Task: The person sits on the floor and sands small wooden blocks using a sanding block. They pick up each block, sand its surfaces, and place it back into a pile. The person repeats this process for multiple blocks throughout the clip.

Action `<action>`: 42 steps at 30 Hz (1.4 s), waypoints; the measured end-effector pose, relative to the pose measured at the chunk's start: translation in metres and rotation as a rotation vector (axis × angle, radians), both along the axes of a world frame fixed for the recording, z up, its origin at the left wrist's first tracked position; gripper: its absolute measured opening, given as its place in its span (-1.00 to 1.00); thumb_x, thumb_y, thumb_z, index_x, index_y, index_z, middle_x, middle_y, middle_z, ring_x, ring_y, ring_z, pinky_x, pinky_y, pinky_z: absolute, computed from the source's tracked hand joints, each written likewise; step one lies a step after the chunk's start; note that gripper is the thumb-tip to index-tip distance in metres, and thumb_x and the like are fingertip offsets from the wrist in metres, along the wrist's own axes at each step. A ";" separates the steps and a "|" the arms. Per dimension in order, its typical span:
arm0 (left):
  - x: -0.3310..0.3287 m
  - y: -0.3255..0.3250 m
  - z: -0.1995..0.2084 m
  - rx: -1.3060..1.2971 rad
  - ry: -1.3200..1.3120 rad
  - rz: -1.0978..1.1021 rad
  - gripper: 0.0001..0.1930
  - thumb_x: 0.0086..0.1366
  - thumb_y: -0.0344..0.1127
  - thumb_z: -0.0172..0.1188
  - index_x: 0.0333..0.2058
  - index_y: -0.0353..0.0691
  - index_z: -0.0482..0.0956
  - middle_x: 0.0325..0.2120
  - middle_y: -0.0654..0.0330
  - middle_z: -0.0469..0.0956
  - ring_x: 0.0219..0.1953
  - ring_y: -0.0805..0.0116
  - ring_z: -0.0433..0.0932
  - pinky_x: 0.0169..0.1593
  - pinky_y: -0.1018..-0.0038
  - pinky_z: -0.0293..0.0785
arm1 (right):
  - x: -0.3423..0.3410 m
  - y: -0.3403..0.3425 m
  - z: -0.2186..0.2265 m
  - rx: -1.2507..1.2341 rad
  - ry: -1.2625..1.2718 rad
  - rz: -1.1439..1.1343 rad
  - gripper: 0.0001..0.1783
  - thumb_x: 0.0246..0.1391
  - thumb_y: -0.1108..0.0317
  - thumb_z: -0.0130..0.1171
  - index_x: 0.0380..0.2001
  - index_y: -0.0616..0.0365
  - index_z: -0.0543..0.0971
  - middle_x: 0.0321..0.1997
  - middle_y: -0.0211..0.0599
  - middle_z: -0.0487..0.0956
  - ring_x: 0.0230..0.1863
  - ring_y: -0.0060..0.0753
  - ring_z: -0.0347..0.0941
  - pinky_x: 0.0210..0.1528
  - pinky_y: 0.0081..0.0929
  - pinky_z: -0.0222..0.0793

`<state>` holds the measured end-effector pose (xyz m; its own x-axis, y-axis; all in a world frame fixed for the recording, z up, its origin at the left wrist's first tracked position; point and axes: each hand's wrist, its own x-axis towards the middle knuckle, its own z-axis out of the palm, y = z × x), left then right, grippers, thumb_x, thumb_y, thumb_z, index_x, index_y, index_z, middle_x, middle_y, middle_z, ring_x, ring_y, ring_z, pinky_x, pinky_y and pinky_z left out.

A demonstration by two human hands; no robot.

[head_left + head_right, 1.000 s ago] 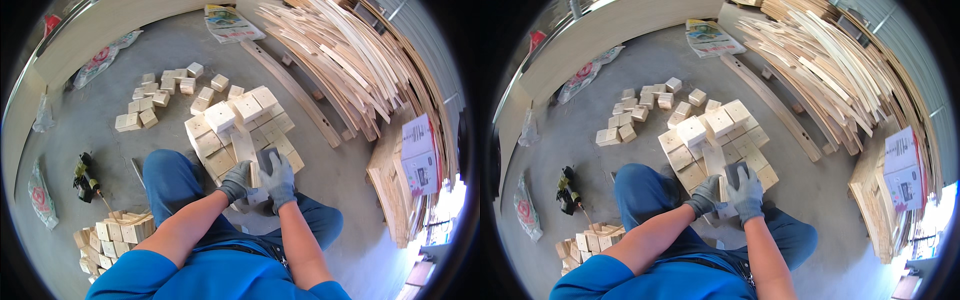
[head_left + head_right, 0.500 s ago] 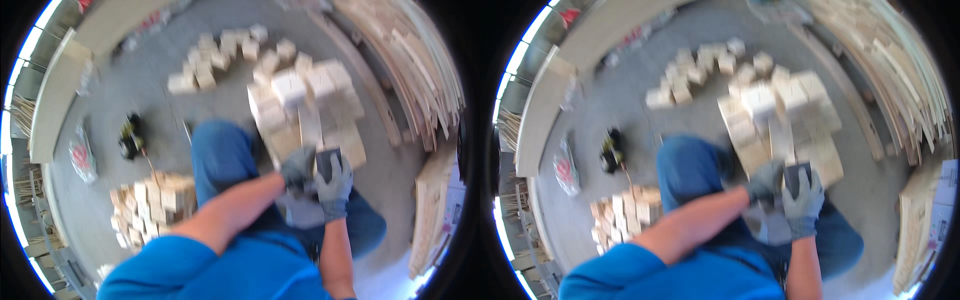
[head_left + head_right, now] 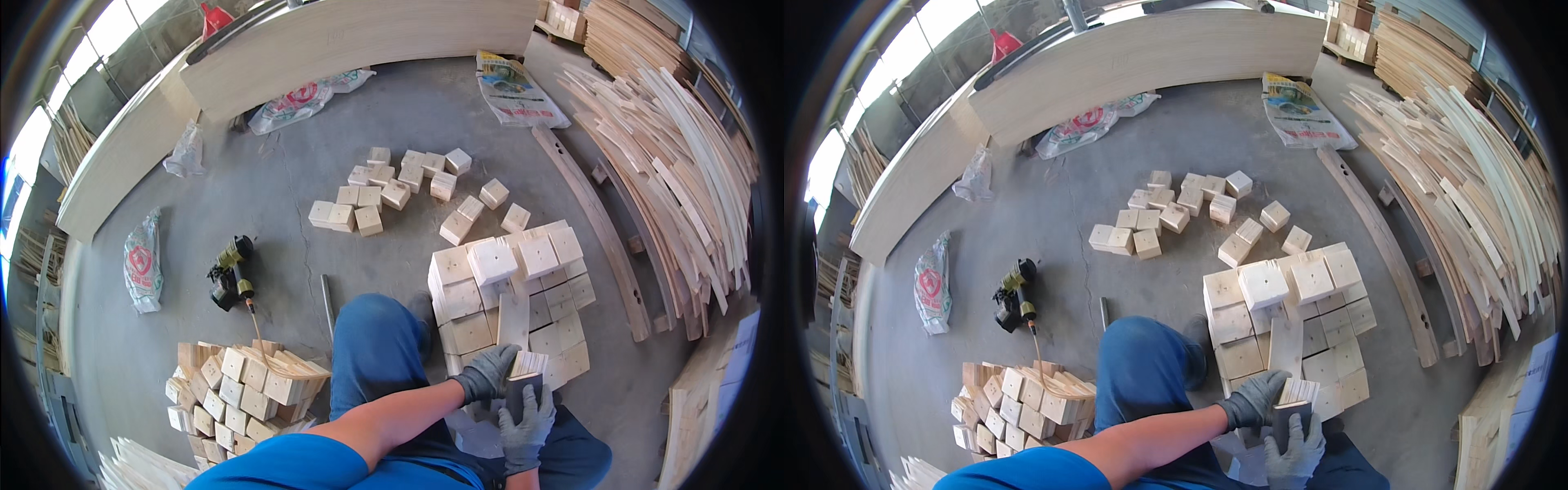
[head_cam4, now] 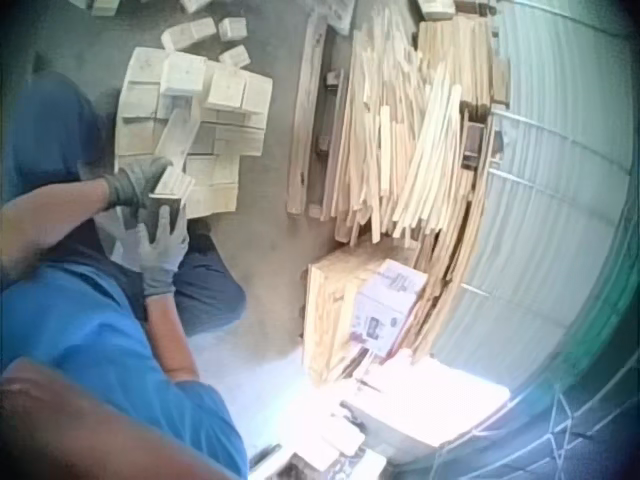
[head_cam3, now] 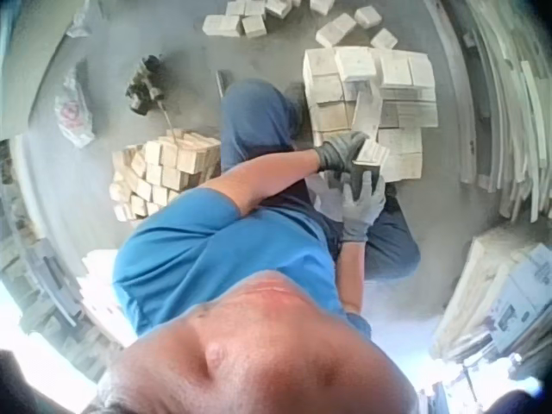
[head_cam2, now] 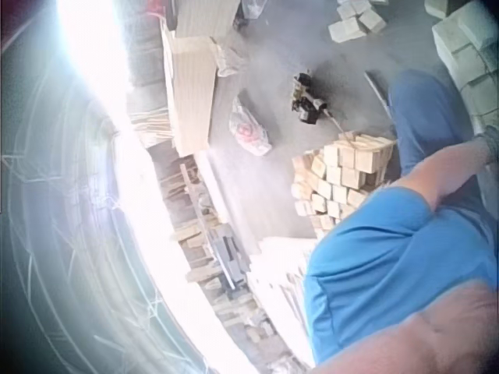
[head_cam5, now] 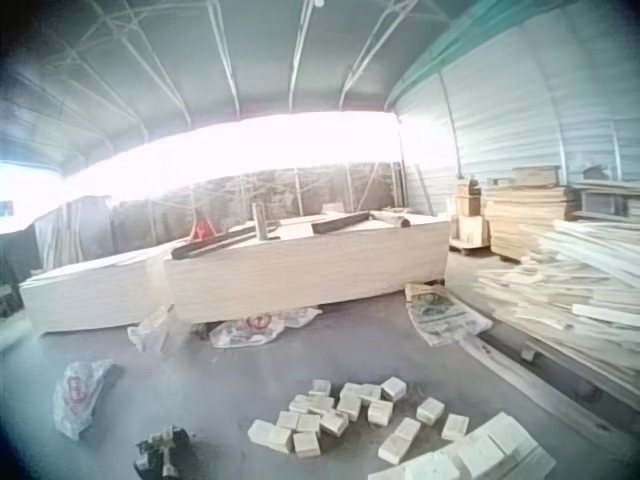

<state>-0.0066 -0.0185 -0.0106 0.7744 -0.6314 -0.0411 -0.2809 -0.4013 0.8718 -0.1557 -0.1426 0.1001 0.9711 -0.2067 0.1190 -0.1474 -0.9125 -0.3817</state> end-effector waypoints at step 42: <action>0.006 -0.003 -0.014 0.019 -0.134 0.019 0.02 -0.07 0.01 0.62 0.34 -0.20 0.33 0.20 -0.11 0.45 0.25 -0.16 0.50 0.35 0.15 0.47 | 0.102 -0.056 -0.025 -0.013 -0.027 -0.090 -0.20 0.03 0.11 0.54 0.36 -0.04 0.55 0.43 0.19 0.42 0.35 0.31 0.41 0.40 0.13 0.34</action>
